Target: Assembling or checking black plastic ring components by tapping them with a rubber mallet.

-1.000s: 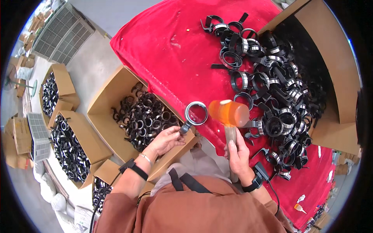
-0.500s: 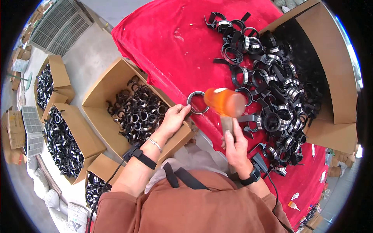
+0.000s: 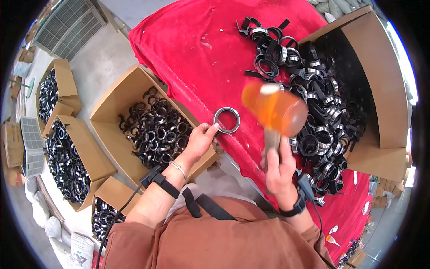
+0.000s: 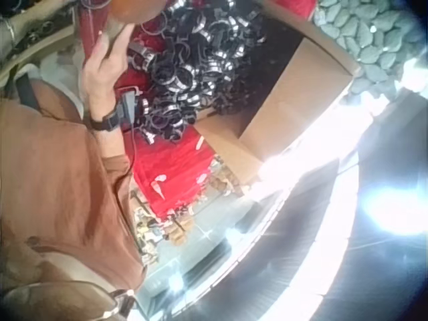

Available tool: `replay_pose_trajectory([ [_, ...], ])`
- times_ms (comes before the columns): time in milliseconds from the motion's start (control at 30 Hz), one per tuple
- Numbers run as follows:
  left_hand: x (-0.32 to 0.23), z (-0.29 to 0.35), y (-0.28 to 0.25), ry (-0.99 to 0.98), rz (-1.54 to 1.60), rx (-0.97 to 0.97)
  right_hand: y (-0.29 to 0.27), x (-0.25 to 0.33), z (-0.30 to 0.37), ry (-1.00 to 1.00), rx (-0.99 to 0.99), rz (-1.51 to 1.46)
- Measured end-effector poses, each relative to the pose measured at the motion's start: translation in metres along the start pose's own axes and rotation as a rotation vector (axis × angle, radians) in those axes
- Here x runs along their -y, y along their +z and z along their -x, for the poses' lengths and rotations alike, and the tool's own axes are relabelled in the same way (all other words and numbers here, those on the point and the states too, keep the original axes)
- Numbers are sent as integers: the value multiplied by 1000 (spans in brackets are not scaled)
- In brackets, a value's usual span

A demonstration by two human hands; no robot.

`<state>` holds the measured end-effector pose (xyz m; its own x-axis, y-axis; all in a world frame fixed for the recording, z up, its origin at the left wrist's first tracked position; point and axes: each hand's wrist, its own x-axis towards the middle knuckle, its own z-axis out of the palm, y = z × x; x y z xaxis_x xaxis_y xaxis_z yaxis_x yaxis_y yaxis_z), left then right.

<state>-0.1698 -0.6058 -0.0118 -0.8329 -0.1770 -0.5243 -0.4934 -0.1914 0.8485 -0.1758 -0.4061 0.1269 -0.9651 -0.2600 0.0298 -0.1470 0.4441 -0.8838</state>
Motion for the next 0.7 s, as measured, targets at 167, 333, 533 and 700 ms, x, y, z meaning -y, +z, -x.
replay_pose_trajectory([
  [167, -2, -1, 13, -30, 54, -55, 36, -33, -40, -91, 52, 201],
  [333, 11, -7, 9, -16, -47, -91, 32, -11, -54, 56, 117, 123],
  [533, -12, 3, 14, -95, 0, -38, 31, -70, -27, -261, -66, 285],
  [700, -2, -6, 5, -71, -22, -33, 18, -28, -42, 174, 52, 195],
])
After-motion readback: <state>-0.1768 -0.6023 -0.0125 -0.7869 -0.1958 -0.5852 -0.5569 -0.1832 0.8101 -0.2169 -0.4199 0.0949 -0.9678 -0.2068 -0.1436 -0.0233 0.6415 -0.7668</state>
